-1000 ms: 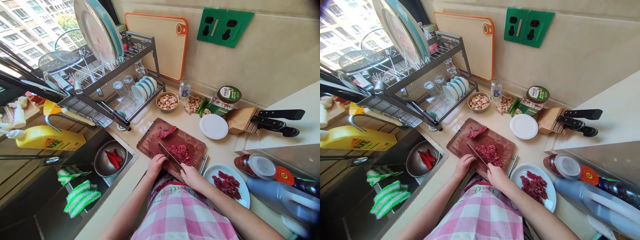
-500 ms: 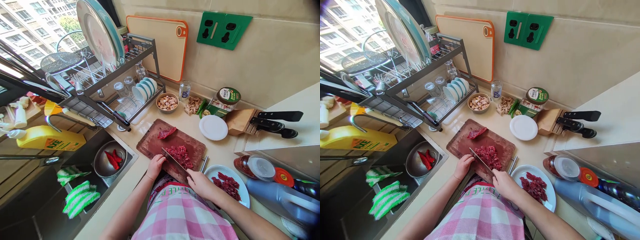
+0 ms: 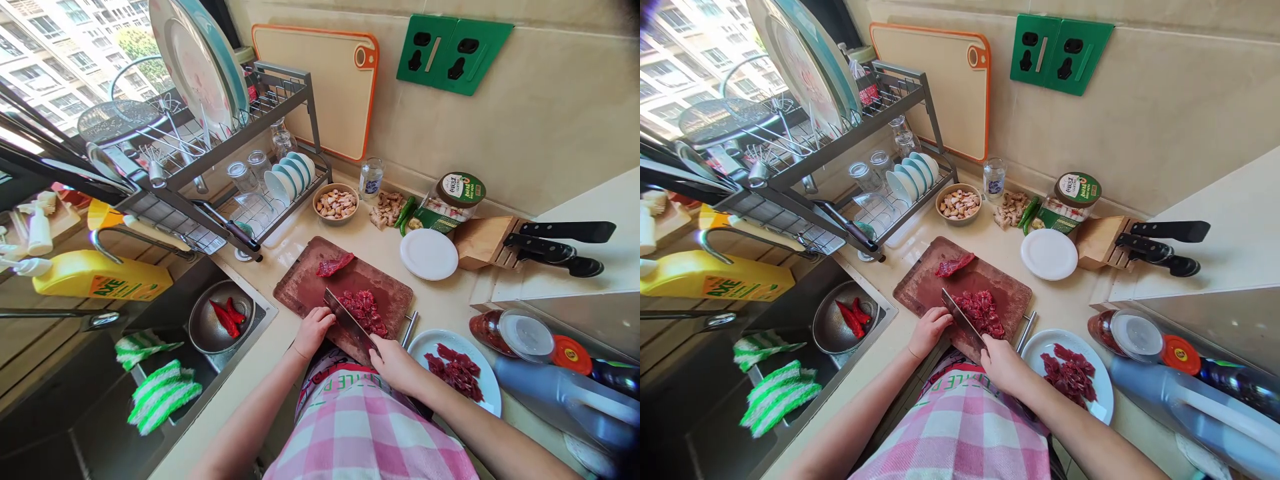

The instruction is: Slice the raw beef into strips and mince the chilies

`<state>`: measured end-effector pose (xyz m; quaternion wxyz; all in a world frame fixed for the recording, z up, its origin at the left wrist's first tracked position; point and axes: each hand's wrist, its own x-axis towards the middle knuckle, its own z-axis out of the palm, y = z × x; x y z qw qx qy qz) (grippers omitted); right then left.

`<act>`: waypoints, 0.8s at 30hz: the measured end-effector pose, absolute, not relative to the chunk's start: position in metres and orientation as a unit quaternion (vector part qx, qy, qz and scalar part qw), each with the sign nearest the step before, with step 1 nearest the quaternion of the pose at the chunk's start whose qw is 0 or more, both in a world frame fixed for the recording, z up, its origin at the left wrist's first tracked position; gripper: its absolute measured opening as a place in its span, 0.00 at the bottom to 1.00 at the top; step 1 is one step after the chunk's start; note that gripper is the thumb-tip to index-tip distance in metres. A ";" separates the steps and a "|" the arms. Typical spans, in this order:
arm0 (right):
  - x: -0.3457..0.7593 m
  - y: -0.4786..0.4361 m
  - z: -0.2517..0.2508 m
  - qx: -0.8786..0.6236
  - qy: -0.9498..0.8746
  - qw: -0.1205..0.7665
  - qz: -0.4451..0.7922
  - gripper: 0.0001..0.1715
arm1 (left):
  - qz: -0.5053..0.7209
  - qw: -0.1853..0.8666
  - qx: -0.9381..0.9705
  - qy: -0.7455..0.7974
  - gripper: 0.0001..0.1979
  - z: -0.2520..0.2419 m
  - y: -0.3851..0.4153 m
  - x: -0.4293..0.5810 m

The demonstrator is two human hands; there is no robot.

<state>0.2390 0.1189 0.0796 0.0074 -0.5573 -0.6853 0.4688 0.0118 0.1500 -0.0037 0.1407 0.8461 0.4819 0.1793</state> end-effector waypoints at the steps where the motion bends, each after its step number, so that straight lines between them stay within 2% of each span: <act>1: 0.240 0.119 0.079 -0.557 -0.685 0.009 0.470 0.14 | 0.173 0.140 0.848 0.481 0.11 -0.003 0.150 0.012; 14: 0.251 0.121 0.087 -0.548 -0.676 -0.005 0.492 0.14 | 0.180 0.142 0.851 0.473 0.12 -0.002 0.151 0.012; 24: 0.238 0.130 0.078 -0.528 -0.698 0.017 0.483 0.14 | 0.195 0.145 0.845 0.477 0.13 -0.003 0.151 0.010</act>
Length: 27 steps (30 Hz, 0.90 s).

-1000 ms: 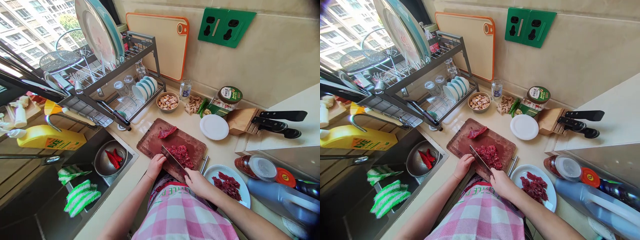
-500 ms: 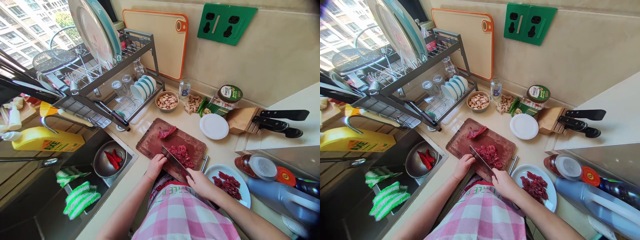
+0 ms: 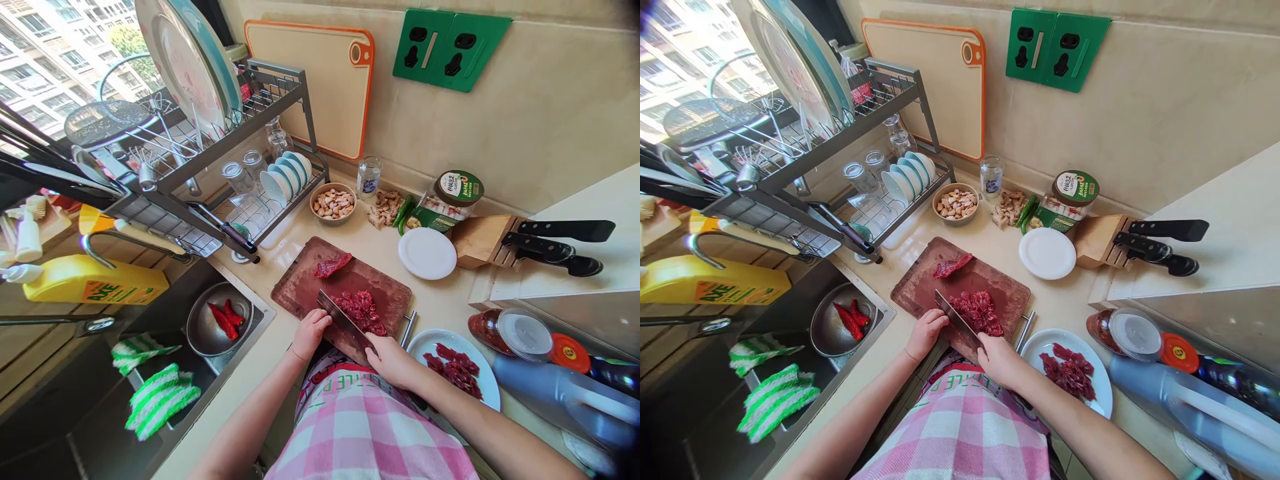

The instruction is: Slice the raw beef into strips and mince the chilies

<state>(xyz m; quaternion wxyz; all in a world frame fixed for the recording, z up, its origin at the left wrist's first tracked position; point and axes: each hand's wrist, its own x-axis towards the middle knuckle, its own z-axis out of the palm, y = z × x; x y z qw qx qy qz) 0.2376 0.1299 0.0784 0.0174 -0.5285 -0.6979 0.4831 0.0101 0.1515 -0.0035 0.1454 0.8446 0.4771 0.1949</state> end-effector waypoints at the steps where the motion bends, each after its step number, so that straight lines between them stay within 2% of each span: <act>1: 0.236 0.131 0.079 -0.530 -0.695 0.018 0.485 0.15 | 0.192 0.146 0.846 0.476 0.12 -0.003 0.152 0.010; 10: 0.235 0.131 0.081 -0.533 -0.680 0.019 0.503 0.17 | 0.190 0.139 0.861 0.450 0.12 -0.006 0.152 0.007; 27: 0.200 0.144 0.070 -0.575 -0.683 -0.011 0.450 0.16 | 0.201 0.156 0.837 0.485 0.12 -0.010 0.150 0.009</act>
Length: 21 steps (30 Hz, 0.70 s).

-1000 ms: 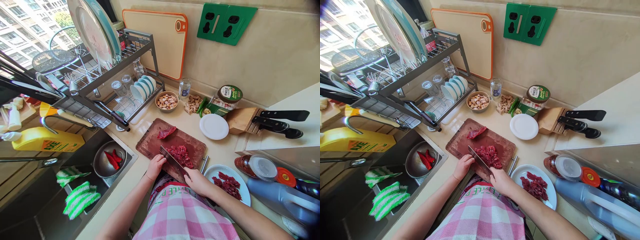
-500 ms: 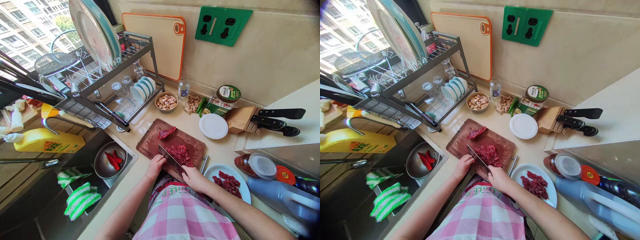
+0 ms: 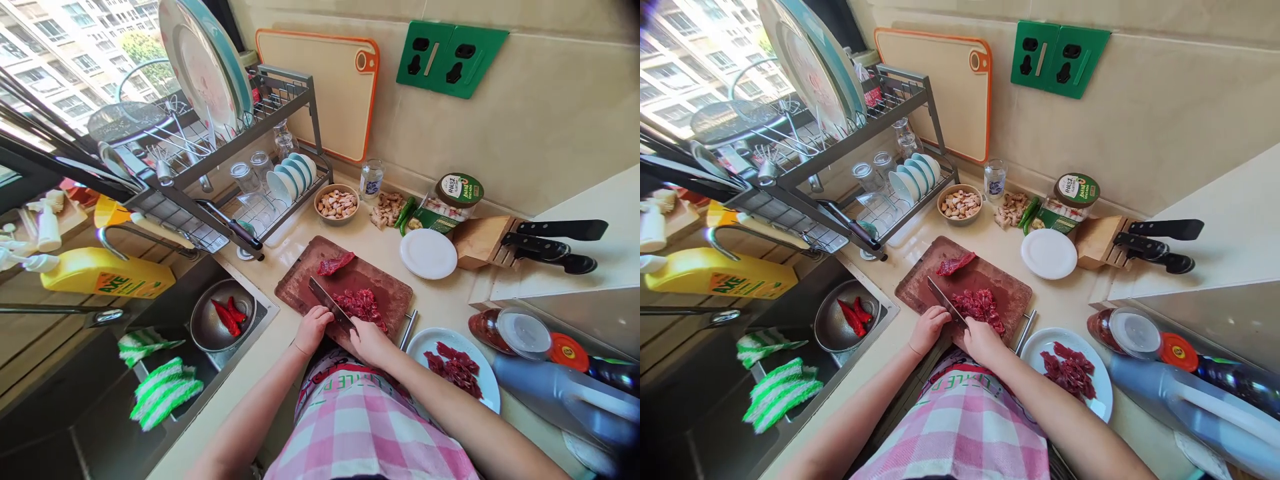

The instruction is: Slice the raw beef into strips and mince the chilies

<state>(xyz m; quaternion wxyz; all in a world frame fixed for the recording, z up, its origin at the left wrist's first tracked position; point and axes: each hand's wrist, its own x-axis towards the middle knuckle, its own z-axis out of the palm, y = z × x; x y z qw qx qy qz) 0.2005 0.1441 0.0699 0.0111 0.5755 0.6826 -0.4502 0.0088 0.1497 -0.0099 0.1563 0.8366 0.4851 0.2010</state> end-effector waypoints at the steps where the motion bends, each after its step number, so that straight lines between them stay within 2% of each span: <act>1: 0.200 0.143 0.070 0.577 0.683 0.009 -0.448 0.16 | 0.198 0.156 0.837 0.486 0.12 -0.011 0.149 0.009; 11: 0.221 0.090 0.070 0.619 0.681 0.050 -0.387 0.13 | 0.206 0.157 0.809 0.528 0.13 -0.013 0.149 0.006; 16: 0.192 0.107 0.072 0.649 0.665 0.029 -0.369 0.14 | 0.202 0.149 0.817 0.520 0.13 -0.013 0.163 -0.004; 21: 0.200 0.088 0.079 0.660 0.652 0.025 -0.373 0.11 | 0.185 0.147 0.837 0.493 0.11 -0.014 0.178 -0.011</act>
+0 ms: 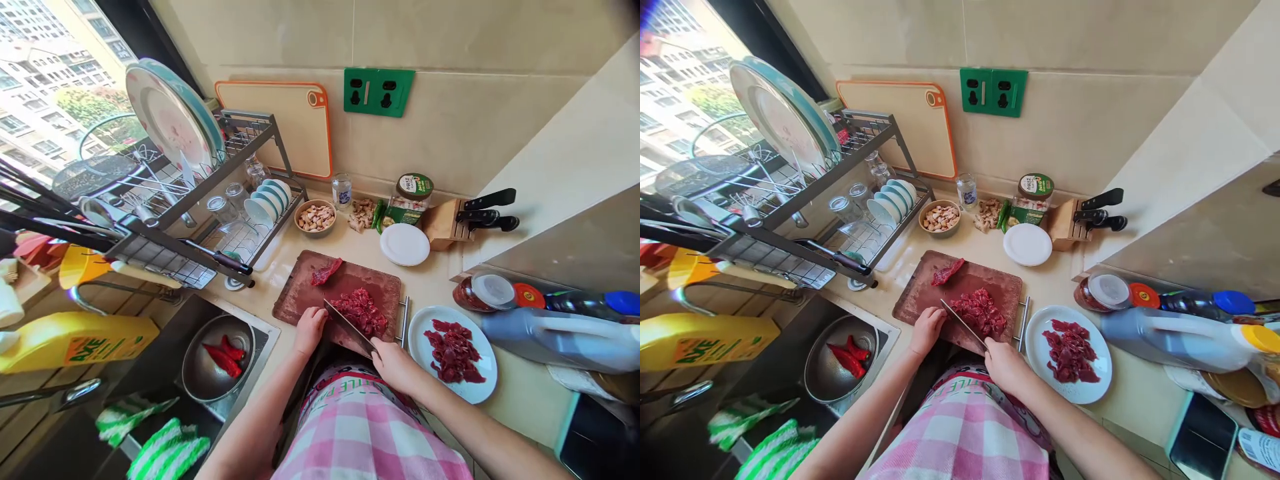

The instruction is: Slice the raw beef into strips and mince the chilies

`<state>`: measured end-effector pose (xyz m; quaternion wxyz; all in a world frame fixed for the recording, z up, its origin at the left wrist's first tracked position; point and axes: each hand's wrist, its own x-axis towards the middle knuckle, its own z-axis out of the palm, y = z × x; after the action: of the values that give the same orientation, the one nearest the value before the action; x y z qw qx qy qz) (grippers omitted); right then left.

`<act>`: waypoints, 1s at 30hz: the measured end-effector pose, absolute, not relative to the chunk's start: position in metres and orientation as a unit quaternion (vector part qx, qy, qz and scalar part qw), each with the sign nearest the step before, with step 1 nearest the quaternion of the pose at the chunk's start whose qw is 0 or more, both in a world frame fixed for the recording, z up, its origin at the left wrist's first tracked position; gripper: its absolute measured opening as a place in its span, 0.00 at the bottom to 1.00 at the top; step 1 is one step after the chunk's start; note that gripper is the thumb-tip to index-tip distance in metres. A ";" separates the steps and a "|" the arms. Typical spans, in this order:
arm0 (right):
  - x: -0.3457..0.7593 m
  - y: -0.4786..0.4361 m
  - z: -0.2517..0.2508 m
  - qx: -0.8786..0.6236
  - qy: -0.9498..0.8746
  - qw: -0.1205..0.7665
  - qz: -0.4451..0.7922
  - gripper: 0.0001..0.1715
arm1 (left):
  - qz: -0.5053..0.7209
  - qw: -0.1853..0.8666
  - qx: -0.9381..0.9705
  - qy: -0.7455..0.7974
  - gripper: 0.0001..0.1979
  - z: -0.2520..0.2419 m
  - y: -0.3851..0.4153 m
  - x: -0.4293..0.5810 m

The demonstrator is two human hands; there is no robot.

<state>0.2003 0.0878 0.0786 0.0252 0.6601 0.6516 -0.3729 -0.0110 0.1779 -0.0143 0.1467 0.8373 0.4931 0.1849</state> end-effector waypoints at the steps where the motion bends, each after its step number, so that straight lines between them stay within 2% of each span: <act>1: 0.198 0.087 0.078 0.664 0.648 0.023 -0.372 0.11 | 0.183 0.150 0.840 0.488 0.11 -0.014 0.179 -0.012; 6: 0.167 0.112 0.069 0.688 0.633 -0.007 -0.354 0.13 | 0.169 0.178 0.855 0.457 0.10 -0.003 0.181 -0.013; 11: 0.173 0.103 0.069 0.701 0.623 -0.035 -0.346 0.13 | 0.235 0.227 0.825 0.462 0.07 0.003 0.182 -0.013; 17: 0.212 0.057 0.084 0.722 0.609 -0.103 -0.312 0.18 | 0.281 0.356 0.727 0.516 0.06 0.007 0.217 -0.009; 20: 0.228 0.047 0.091 0.738 0.619 -0.084 -0.254 0.22 | 0.295 0.421 0.711 0.481 0.08 0.022 0.244 0.001; 25: 0.237 0.042 0.098 0.730 0.662 0.004 -0.170 0.26 | 0.149 0.459 0.823 0.301 0.08 0.058 0.248 0.030; 28: 0.232 0.044 0.102 0.728 0.670 0.031 -0.143 0.24 | 0.069 0.414 0.885 0.199 0.09 0.065 0.231 0.045; 30: 0.229 0.045 0.105 0.732 0.668 0.035 -0.129 0.21 | 0.058 0.366 0.909 0.192 0.10 0.061 0.225 0.053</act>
<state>0.2291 0.0450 0.1050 0.0349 0.7317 0.6683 -0.1292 0.0532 0.2247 0.0607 0.3659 0.9088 0.1918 0.0582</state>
